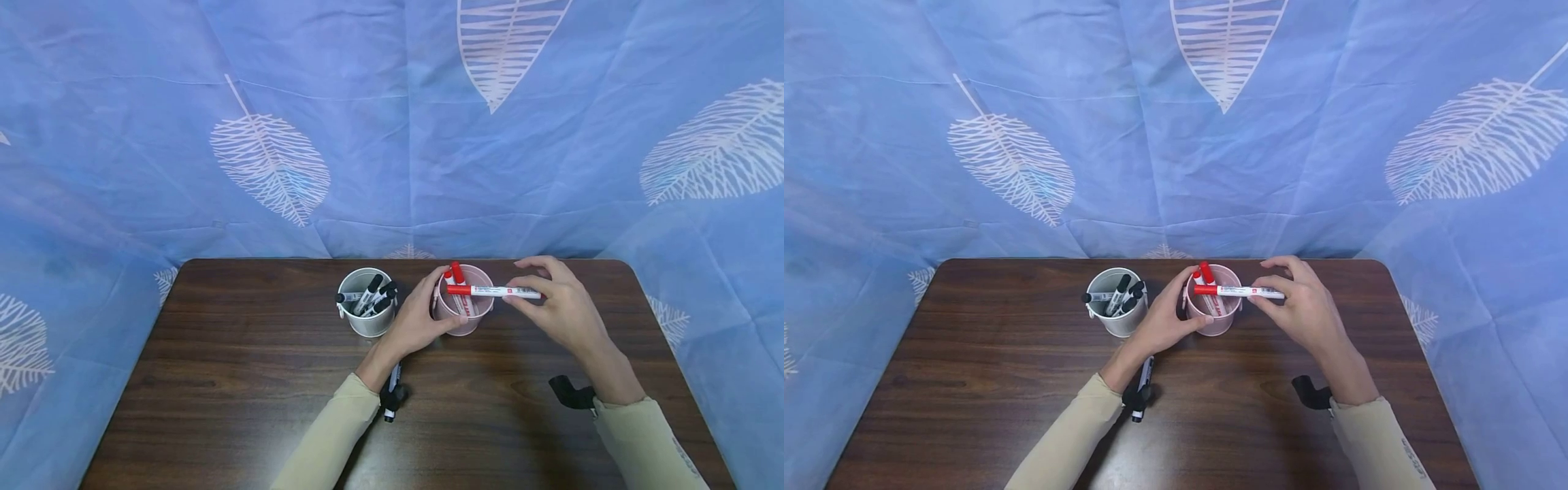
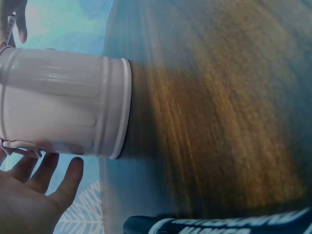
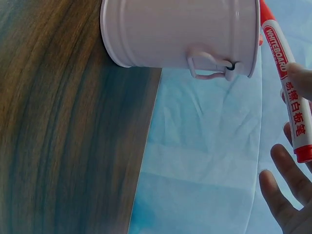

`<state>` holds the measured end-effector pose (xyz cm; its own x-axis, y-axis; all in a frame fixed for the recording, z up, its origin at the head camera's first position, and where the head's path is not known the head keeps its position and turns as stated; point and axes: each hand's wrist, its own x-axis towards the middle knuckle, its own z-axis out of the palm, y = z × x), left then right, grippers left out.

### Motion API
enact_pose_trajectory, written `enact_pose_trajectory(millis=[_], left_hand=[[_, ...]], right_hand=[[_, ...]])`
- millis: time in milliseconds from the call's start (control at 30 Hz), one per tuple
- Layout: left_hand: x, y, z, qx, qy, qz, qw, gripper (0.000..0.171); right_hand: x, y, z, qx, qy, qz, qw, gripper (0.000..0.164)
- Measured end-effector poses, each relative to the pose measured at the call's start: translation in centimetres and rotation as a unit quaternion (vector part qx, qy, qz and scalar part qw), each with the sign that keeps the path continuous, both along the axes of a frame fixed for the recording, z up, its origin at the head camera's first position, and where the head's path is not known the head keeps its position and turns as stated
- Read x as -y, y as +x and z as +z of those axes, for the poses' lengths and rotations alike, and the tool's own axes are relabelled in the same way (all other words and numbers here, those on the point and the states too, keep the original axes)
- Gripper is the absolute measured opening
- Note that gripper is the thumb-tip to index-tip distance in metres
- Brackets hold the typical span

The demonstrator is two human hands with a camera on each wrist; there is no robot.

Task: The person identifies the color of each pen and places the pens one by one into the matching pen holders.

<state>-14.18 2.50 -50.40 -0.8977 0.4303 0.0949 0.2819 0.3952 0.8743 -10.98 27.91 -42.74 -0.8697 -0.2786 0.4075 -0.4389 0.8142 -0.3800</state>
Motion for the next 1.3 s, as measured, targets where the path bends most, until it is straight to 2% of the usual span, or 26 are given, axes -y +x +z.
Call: enact_pose_trajectory(millis=[333,700,767,933,1000,1300], left_hand=[[-0.1,0.1,0.2,-0.002,0.009,-0.003,1.0000,0.093],[0.0,0.0,0.2,-0.002,0.010,-0.011,0.9999,0.093],[0.1,0.0,0.2,-0.004,0.006,-0.013,0.9999,0.099],[0.3,0.2,0.1,-0.009,-0.001,-0.011,0.9999,0.117],[0.3,0.2,0.1,-0.010,-0.004,-0.008,0.9999,0.118],[0.4,0.4,0.2,-0.010,-0.003,-0.002,0.9999,0.116]], right_hand=[[0.9,-0.5,-0.5,0.017,0.025,0.016,0.999,0.026],[1.5,-0.3,-0.7,0.038,0.026,0.005,0.999,0.027],[1.5,-0.3,-0.7,0.046,0.022,0.007,0.999,0.037],[1.6,-0.5,-0.8,0.076,0.015,0.010,0.997,0.088],[1.6,-0.4,-0.9,0.082,0.015,0.004,0.997,0.100],[1.4,0.0,-1.5,0.079,0.011,-0.004,0.997,0.103]])
